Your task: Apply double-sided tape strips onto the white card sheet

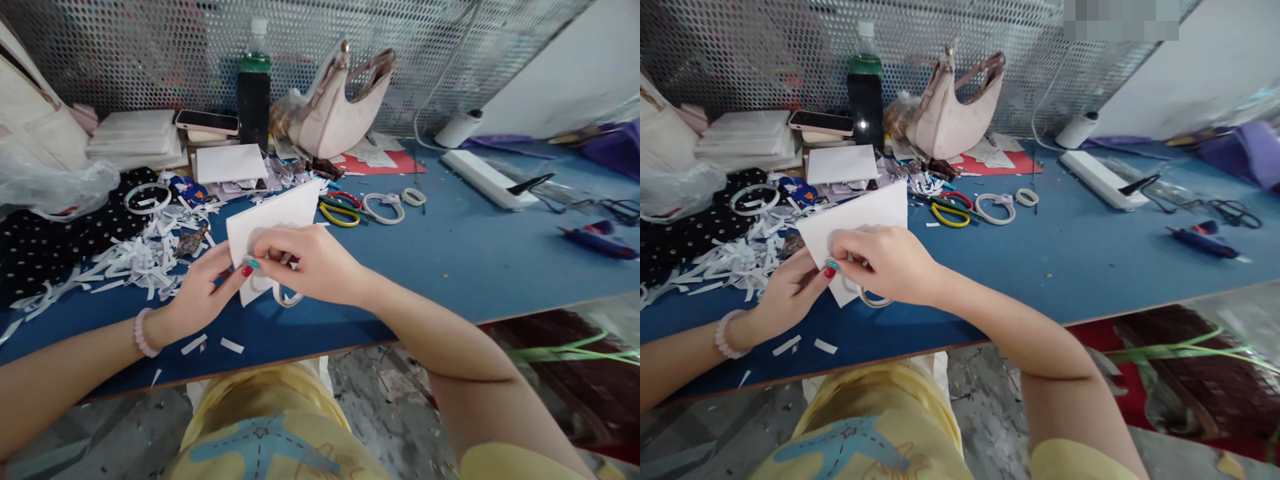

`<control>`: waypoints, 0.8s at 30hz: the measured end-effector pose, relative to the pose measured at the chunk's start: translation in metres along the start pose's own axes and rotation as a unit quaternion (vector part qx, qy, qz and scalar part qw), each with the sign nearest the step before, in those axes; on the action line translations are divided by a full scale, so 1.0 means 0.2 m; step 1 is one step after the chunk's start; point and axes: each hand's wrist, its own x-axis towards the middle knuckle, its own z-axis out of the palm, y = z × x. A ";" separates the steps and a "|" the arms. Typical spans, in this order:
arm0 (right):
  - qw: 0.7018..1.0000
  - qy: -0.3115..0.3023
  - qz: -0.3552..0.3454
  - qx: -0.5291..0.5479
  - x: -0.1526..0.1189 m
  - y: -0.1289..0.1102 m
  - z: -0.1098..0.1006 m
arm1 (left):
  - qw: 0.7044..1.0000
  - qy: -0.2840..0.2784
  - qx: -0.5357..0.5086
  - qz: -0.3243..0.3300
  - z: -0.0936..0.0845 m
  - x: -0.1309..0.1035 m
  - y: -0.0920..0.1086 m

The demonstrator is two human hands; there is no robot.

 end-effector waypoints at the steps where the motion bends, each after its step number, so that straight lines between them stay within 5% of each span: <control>1: 1.000 0.000 0.002 -0.002 0.00 0.00 0.00 | 1.000 0.000 0.002 -0.003 0.00 0.00 0.00; 24: 0.997 0.037 0.023 -0.062 -0.02 -0.01 0.04 | 0.999 0.012 0.015 0.033 0.01 0.00 0.00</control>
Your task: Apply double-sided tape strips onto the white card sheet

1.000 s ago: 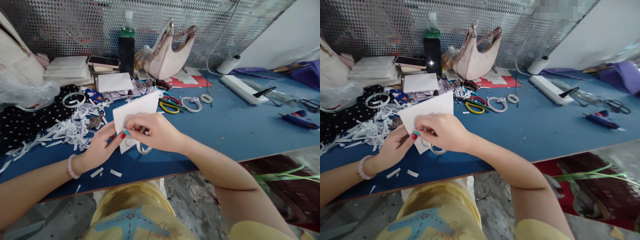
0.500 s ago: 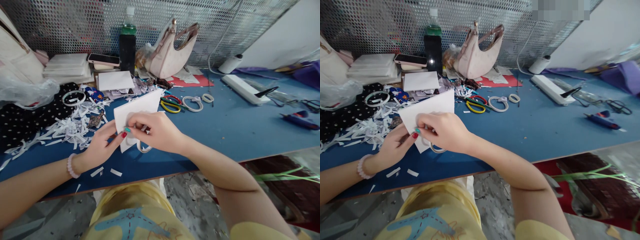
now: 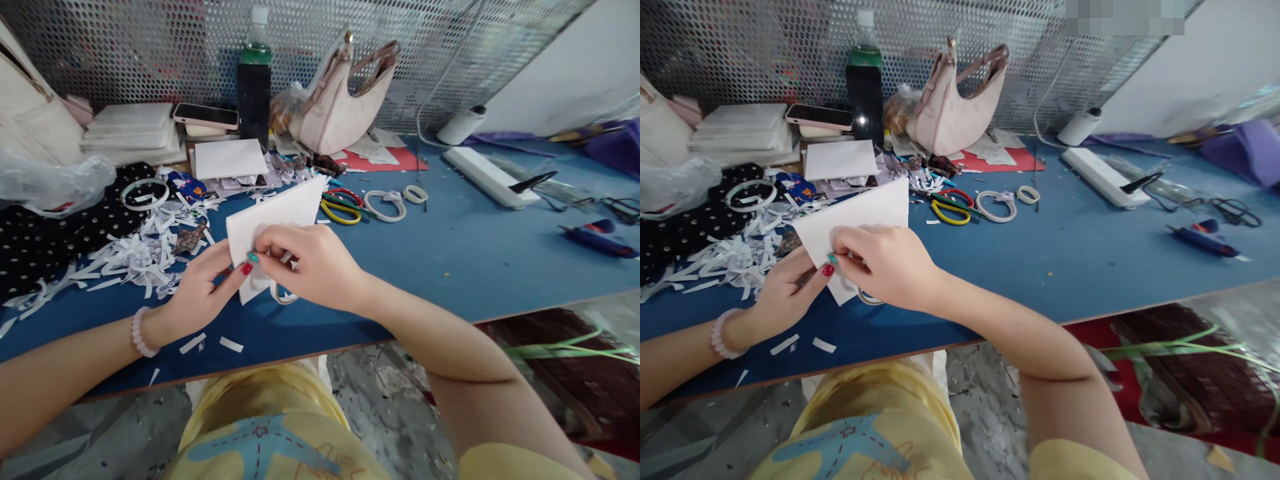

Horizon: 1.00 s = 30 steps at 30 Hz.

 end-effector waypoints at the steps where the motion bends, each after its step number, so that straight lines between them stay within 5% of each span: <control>1: 1.000 0.003 -0.004 -0.004 0.00 0.00 0.00 | 1.000 0.000 -0.001 0.001 0.00 0.00 0.00; 13: 0.998 0.031 -0.010 -0.055 -0.01 0.00 0.03 | 1.000 0.007 -0.009 0.002 0.00 0.01 0.00; 19: 0.996 0.005 0.049 -0.076 0.05 0.01 0.06 | 0.996 0.046 -0.009 -0.079 0.00 0.04 -0.03; 30: 0.993 -0.014 0.096 0.066 0.16 0.09 0.01 | 0.982 0.116 0.037 -0.144 -0.08 0.07 -0.12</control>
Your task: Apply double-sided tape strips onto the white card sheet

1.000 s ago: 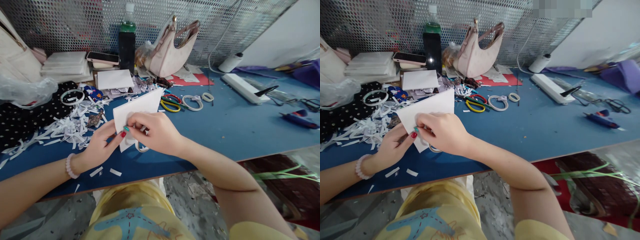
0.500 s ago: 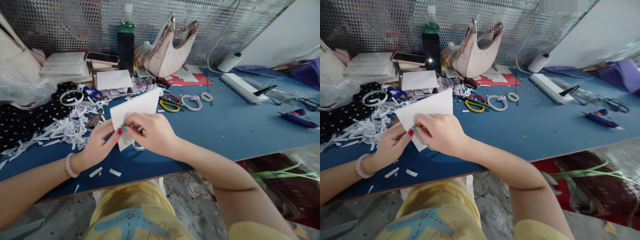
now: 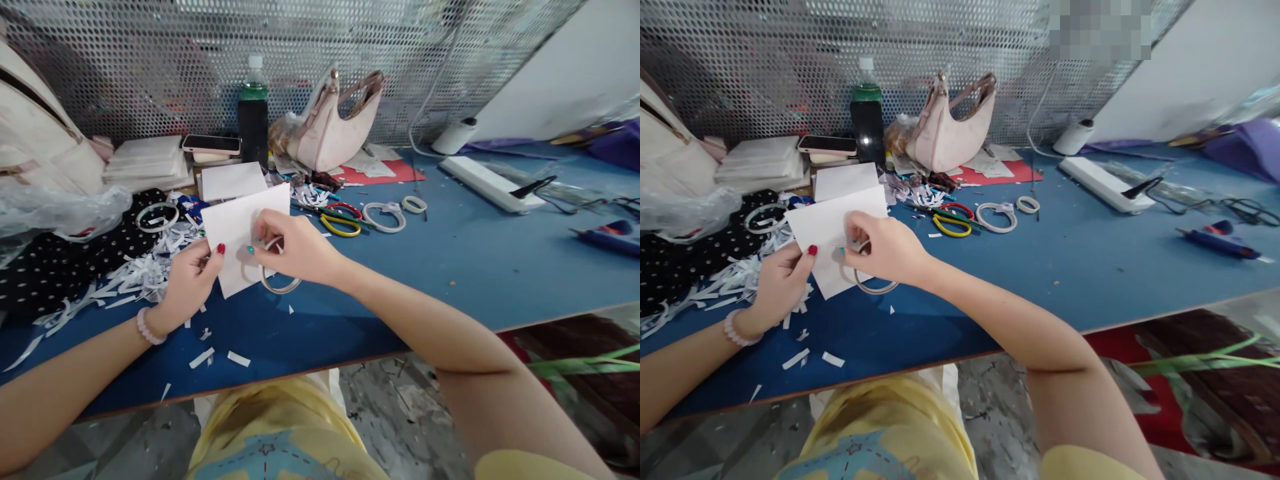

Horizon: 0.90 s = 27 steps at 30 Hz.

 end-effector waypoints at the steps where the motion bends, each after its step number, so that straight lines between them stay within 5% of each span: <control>1: 1.000 -0.008 -0.012 0.008 0.00 0.01 -0.02 | 1.000 0.008 0.002 -0.003 -0.01 0.01 -0.01; 7: 0.996 -0.052 -0.036 0.064 0.01 0.16 -0.14 | 0.995 0.080 0.002 -0.051 -0.06 0.06 -0.07; 12: 0.950 -0.066 0.132 0.276 0.04 0.33 -0.24 | 0.993 0.105 -0.006 -0.055 -0.05 0.06 -0.08; 16: 0.917 -0.098 0.208 0.327 0.04 0.45 -0.26 | 0.994 0.105 0.001 -0.013 -0.05 0.05 -0.06; 24: 0.979 -0.148 0.139 0.010 0.04 0.52 -0.21 | 0.996 0.075 0.046 0.029 -0.06 0.04 -0.05; 27: 0.992 -0.095 0.042 -0.070 0.02 0.49 -0.19 | 0.996 0.064 0.057 0.024 -0.06 0.03 -0.05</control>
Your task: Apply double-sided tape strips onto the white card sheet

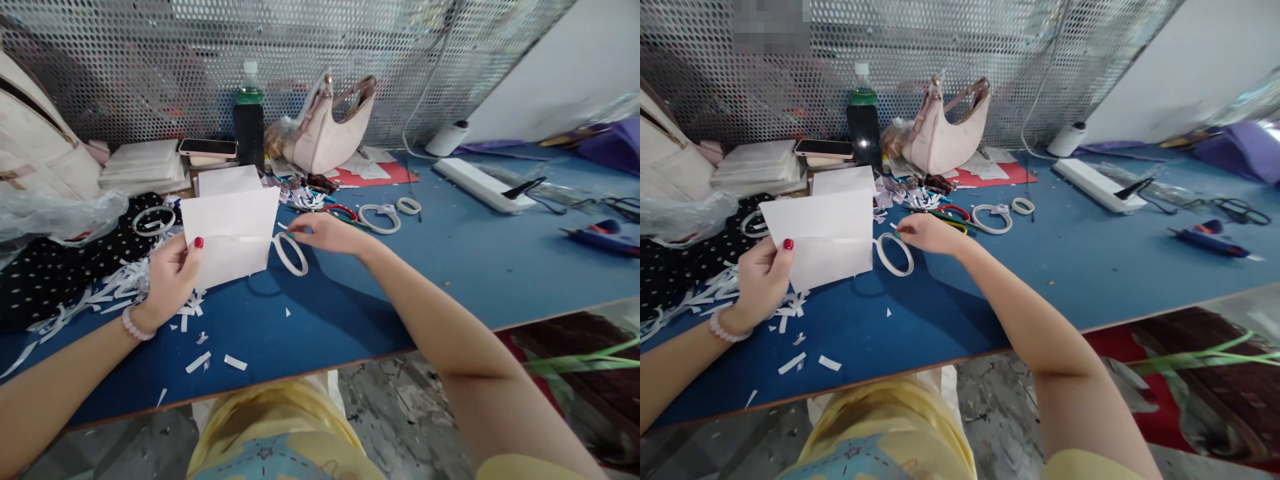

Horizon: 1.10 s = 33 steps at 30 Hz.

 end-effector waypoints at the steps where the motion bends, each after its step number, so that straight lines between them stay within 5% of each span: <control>1: 0.999 0.021 -0.039 0.004 -0.01 -0.02 0.01 | 1.000 -0.002 -0.001 -0.003 0.00 0.00 0.00; 4: 0.991 0.035 -0.119 0.042 -0.02 -0.09 0.07 | 1.000 0.000 -0.013 -0.015 0.00 -0.01 0.00; 8: 0.992 0.053 -0.113 -0.021 -0.05 -0.17 0.13 | 0.999 0.001 -0.027 -0.025 0.00 -0.01 0.01; 15: 0.983 0.067 -0.170 -0.033 -0.06 -0.15 0.07 | 1.000 -0.001 0.004 0.026 -0.01 0.00 0.01; 24: 0.972 0.129 -0.175 -0.088 -0.06 -0.16 0.09 | 0.999 -0.014 -0.035 -0.019 0.00 0.00 0.05; 33: 0.972 0.122 -0.149 -0.137 -0.07 -0.24 0.15 | 0.999 -0.023 0.003 -0.036 0.00 0.00 0.05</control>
